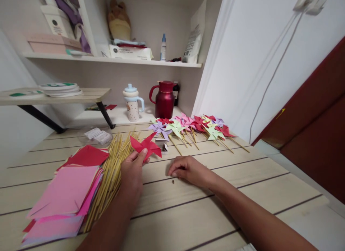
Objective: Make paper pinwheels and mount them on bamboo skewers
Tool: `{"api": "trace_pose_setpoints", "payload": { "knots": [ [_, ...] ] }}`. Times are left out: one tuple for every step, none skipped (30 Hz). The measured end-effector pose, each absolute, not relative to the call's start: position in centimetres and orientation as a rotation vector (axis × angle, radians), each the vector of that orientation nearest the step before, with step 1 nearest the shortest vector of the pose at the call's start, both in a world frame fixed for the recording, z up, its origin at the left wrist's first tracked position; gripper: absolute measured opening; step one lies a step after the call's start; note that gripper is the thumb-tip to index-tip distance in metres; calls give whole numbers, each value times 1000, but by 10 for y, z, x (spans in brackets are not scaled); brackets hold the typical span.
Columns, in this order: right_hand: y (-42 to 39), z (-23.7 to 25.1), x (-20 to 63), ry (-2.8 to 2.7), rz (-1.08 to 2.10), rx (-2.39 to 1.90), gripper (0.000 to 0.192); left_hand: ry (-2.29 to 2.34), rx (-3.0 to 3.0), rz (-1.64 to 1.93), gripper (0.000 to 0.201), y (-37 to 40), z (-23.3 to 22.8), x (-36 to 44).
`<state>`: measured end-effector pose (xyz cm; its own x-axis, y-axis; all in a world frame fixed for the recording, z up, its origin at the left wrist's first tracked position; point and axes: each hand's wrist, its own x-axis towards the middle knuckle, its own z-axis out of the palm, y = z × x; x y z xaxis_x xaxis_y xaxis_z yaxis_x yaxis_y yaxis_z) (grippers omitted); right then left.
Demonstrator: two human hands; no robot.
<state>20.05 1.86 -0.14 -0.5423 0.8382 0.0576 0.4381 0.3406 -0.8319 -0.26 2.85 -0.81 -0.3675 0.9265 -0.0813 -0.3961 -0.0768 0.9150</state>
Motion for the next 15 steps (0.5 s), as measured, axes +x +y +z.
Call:
{"api": "trace_pose_setpoints", "payload": {
  "knots": [
    [19, -1, 201, -2157, 1088, -1096, 20, 1146, 679, 1649, 21, 28, -8, -2],
    [19, 0, 201, -2187, 1077, -1081, 20, 1142, 677, 1649, 21, 28, -8, -2],
    [19, 0, 201, -2209, 1070, -1076, 20, 1139, 677, 1648, 21, 28, -8, -2],
    [19, 1, 201, -2224, 1067, -1082, 20, 1136, 677, 1648, 22, 28, -9, -1],
    [19, 2, 201, -2233, 1068, -1095, 20, 1134, 678, 1648, 22, 28, -9, -1],
    [19, 2, 201, -2238, 1070, -1109, 20, 1134, 680, 1647, 23, 28, -10, -1],
    [19, 3, 201, -2242, 1074, -1119, 20, 1135, 682, 1646, 24, 29, -10, -1],
    [19, 4, 200, -2246, 1081, -1125, 20, 1136, 684, 1644, 24, 29, -10, -1],
    [19, 4, 200, -2250, 1086, -1130, 20, 1137, 686, 1642, 25, 29, -10, -1],
    [19, 5, 200, -2251, 1086, -1135, 20, 1138, 687, 1640, 25, 29, -10, -1],
    [18, 5, 200, -2253, 1085, -1139, 20, 1139, 688, 1639, 25, 29, -10, -1],
    [18, 5, 200, -2253, 1084, -1143, 19, 1141, 687, 1639, 25, 29, -10, -1],
    [18, 5, 200, -2252, 1085, -1145, 17, 1142, 686, 1640, 24, 29, -10, -1],
    [18, 4, 200, -2250, 1090, -1144, 16, 1145, 684, 1642, 24, 29, -9, -1],
    [18, 4, 200, -2245, 1102, -1140, 14, 1148, 682, 1643, 24, 29, -9, -1]
  ]
}}
